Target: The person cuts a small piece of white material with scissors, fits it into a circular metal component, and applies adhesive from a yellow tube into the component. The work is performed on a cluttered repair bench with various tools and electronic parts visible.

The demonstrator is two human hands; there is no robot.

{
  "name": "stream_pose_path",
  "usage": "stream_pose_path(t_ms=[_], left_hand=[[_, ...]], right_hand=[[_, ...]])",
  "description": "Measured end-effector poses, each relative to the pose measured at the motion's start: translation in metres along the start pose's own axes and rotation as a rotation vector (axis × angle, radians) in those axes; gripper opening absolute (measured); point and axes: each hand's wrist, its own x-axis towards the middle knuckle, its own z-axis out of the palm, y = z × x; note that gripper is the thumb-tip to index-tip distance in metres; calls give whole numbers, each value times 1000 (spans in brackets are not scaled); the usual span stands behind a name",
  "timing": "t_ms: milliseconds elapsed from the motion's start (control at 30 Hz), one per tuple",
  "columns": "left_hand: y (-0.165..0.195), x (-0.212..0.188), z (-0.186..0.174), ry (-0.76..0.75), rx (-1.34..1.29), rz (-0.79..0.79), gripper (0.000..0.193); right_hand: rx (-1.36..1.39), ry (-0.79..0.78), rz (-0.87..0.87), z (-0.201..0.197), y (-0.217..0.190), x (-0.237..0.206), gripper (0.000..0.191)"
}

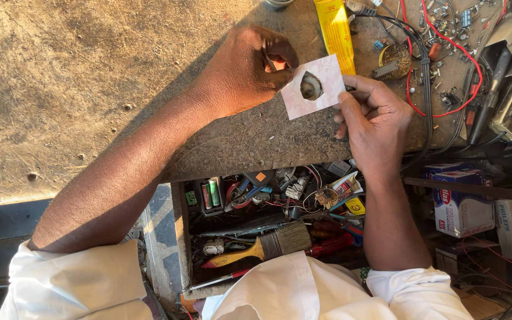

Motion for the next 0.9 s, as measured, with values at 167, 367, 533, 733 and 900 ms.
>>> stream_pose_path(t_ms=[167, 367, 533, 733, 900], left_hand=[[0, 0, 1, -22, -5, -74, 12], [-2, 2, 1, -14, -17, -18, 12], [0, 3, 1, 33, -179, 18, 16], [2, 4, 1, 92, -482, 16, 32], [2, 7, -5, 74, -571, 138, 34]], right_hand=[[-20, 4, -12, 1, 0, 0, 20], [-17, 10, -7, 2, -4, 1, 20], [135, 40, -96, -1, -11, -3, 20], [270, 30, -174, -11, -14, -3, 20], [234, 52, -206, -5, -16, 3, 23]])
